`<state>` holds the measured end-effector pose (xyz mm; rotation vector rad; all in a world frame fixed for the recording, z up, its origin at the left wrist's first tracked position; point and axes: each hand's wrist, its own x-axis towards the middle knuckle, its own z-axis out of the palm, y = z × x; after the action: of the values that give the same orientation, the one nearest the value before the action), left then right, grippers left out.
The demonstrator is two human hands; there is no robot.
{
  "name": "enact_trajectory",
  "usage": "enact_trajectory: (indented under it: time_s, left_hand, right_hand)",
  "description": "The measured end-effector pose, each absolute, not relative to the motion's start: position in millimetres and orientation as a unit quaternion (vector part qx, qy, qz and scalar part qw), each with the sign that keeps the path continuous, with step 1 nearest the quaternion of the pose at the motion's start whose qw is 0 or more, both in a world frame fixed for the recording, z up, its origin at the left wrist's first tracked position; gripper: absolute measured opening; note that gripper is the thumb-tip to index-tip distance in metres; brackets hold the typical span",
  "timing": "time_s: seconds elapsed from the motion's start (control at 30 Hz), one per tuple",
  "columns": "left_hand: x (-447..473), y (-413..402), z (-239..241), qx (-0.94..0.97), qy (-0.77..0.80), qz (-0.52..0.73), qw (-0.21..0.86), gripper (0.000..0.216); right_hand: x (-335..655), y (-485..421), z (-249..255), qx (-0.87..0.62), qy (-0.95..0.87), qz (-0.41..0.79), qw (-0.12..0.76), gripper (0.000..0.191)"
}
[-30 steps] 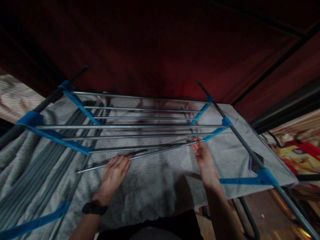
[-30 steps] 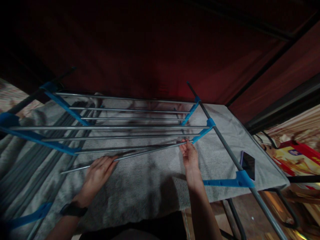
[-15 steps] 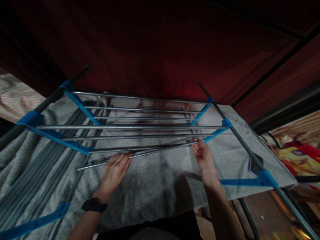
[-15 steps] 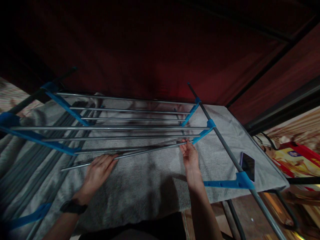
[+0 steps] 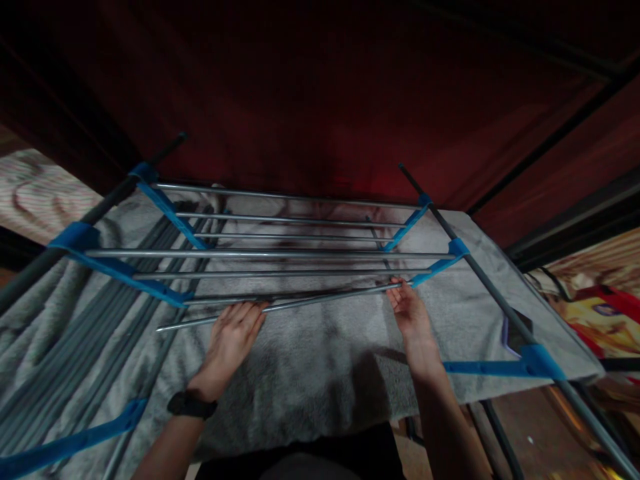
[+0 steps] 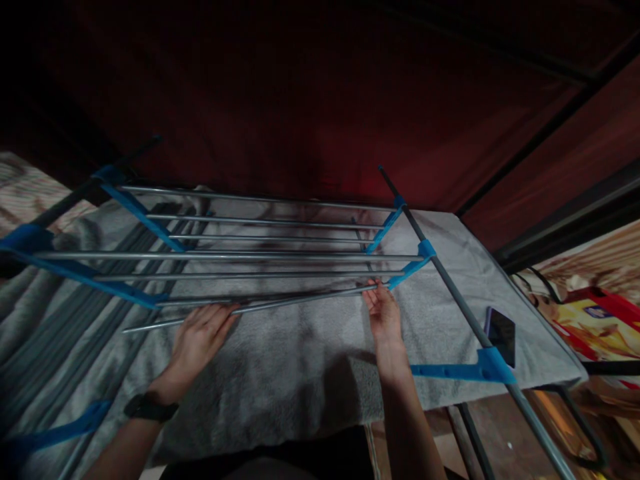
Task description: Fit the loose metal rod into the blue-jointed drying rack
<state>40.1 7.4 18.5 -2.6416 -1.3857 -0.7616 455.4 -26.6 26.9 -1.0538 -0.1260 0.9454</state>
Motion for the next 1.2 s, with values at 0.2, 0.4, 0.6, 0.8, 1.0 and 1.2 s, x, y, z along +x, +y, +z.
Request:
enact_trajectory:
  time_s: [0.2,0.4,0.6,0.8,1.0,1.2]
  left_hand:
    - [40,4,26,-0.874,-0.448,-0.184,0.043,0.030]
    - [41,5,40,-0.882,-0.448,-0.140,0.038,0.034]
    - [43,7,47,-0.885,-0.444,-0.137,0.031,0.032]
    - [42,11,46,-0.889,-0.437,-0.132,0.041,0.029]
    - [47,14,59,-0.895,-0.433,-0.093,0.058,0.035]
    - [51,17,61,-0.893,-0.438,-0.093,0.038,0.040]
  right_hand:
    - [472,-29,9,-0.507,-0.067,0.445,0.735,0.015]
    - [488,-25,-7,-0.544,-0.063,0.436,0.714,0.015]
    - [487,-26,-5,-0.548,-0.057,0.427,0.717,0.011]
    - [489,-24,-6,-0.562,-0.060,0.426,0.706,0.006]
    - [487,-26,-4,-0.563,-0.079,0.420,0.707,0.005]
    - [487,-27,-2,-0.561,-0.086,0.428,0.703,0.005]
